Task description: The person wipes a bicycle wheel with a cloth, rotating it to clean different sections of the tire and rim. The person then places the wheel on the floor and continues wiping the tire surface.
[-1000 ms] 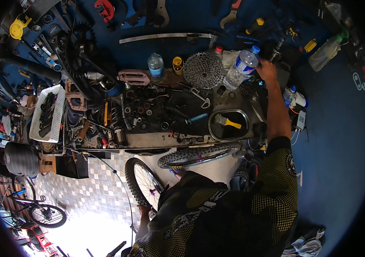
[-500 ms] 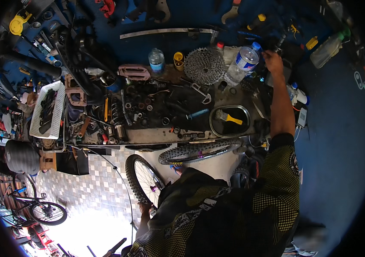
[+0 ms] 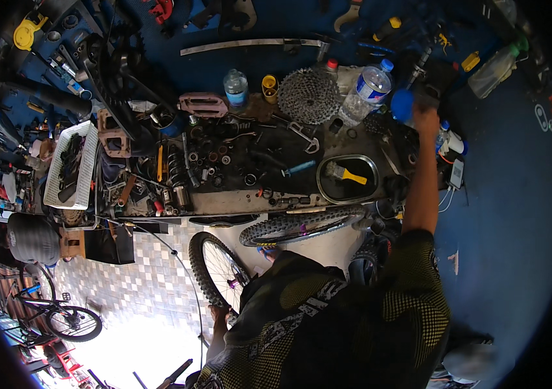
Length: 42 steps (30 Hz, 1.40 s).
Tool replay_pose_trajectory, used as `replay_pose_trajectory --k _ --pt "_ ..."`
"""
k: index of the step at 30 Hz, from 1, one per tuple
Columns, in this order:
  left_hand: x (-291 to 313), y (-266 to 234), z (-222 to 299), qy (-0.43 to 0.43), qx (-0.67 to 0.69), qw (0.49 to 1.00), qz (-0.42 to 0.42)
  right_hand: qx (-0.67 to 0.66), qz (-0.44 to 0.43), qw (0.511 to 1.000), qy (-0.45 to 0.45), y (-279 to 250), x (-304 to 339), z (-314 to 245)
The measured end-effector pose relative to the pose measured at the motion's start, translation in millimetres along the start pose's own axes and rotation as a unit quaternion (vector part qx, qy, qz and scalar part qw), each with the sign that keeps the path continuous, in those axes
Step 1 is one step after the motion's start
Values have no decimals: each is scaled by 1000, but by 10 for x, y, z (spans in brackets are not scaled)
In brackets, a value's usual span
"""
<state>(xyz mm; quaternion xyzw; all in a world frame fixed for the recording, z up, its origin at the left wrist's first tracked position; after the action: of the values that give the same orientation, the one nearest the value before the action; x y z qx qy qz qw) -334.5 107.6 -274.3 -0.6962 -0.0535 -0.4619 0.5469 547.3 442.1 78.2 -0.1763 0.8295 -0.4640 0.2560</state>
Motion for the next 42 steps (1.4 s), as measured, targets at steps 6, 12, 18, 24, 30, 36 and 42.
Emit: replay_pose_trajectory --k 6,12,18,24,30,36,42 --pt "-23 72 105 6 -1 1000 -11 76 -158 984 -10 389 234 937" --pt "-52 -16 96 -3 -8 1000 -1 118 62 981 -143 227 358 140" --pt "-35 30 92 -18 4 1000 1 143 -67 955 -251 452 45 -880" --pt "-25 84 70 -40 27 999 -4 200 -155 954 -159 818 -307 -939" --pt "-5 210 -111 -29 16 999 8 215 -178 951 -133 937 -354 -960" --pt "-18 252 -112 -52 76 995 -25 201 -151 959 -129 973 -441 -846" --pt "-46 258 -126 -31 76 996 -30 104 -146 968 -176 856 -381 -645"
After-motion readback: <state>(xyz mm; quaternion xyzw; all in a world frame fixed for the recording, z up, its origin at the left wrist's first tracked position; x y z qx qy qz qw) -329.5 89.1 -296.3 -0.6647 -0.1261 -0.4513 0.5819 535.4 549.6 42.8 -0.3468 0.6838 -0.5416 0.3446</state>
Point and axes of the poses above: each hand's wrist, its own x-axis away from the middle knuckle, its own y-axis out of the palm, z = x × y, the point moved 5 cm from there along -x, towards the middle knuckle, and after that the axes turned 4 degrees about -x, right-handed, at the moved point
